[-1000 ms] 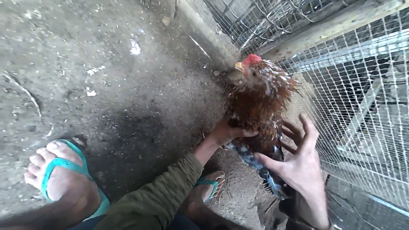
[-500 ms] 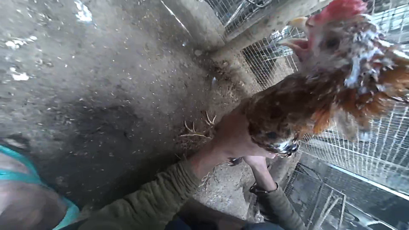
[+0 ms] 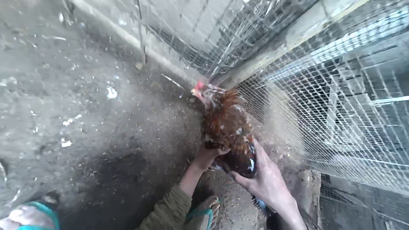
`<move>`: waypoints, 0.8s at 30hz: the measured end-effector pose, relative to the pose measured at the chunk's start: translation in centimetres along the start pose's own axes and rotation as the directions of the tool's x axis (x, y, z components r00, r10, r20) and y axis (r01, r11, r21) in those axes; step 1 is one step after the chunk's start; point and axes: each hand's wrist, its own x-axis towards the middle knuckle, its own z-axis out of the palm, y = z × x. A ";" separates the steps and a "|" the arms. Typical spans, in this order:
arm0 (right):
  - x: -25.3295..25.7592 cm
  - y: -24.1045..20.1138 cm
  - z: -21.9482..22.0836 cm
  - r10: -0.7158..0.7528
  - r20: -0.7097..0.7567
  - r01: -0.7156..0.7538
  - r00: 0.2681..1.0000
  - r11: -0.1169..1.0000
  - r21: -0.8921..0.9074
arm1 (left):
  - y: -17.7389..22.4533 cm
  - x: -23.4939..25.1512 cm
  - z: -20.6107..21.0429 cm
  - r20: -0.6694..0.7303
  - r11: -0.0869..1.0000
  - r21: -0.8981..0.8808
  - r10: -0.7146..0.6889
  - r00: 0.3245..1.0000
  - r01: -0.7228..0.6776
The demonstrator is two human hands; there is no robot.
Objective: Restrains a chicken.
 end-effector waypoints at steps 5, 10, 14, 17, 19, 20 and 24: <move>-0.3 0.3 0.2 0.053 0.000 -0.053 0.999 0.999 0.007 | -0.9 0.0 -0.5 0.060 0.998 -0.035 0.049 0.997 -0.047; -0.5 0.4 0.3 0.029 -0.043 -0.029 0.999 1.000 0.006 | -0.8 -0.2 -0.5 0.071 0.999 -0.026 0.026 0.997 -0.024; -0.4 0.6 0.3 -0.014 -0.077 0.016 0.997 1.000 0.024 | -0.3 -0.2 -0.5 0.060 1.000 -0.015 0.014 0.998 -0.013; -0.4 0.6 0.2 -0.023 -0.084 0.028 0.996 0.998 0.053 | -0.4 0.0 -0.8 0.058 0.999 -0.036 0.031 0.998 -0.029; -0.3 0.7 0.1 -0.030 -0.084 0.036 0.996 0.997 0.062 | -0.5 0.1 -1.1 0.065 0.998 -0.046 0.048 0.997 -0.045; -0.3 0.7 0.0 -0.030 -0.084 0.035 0.996 0.997 0.066 | -0.6 0.2 -1.1 0.072 0.997 -0.051 0.059 0.996 -0.056; -0.3 0.7 -0.2 -0.034 -0.090 0.041 0.995 0.996 0.077 | -0.4 0.3 -1.1 0.089 0.992 -0.087 0.096 0.991 -0.088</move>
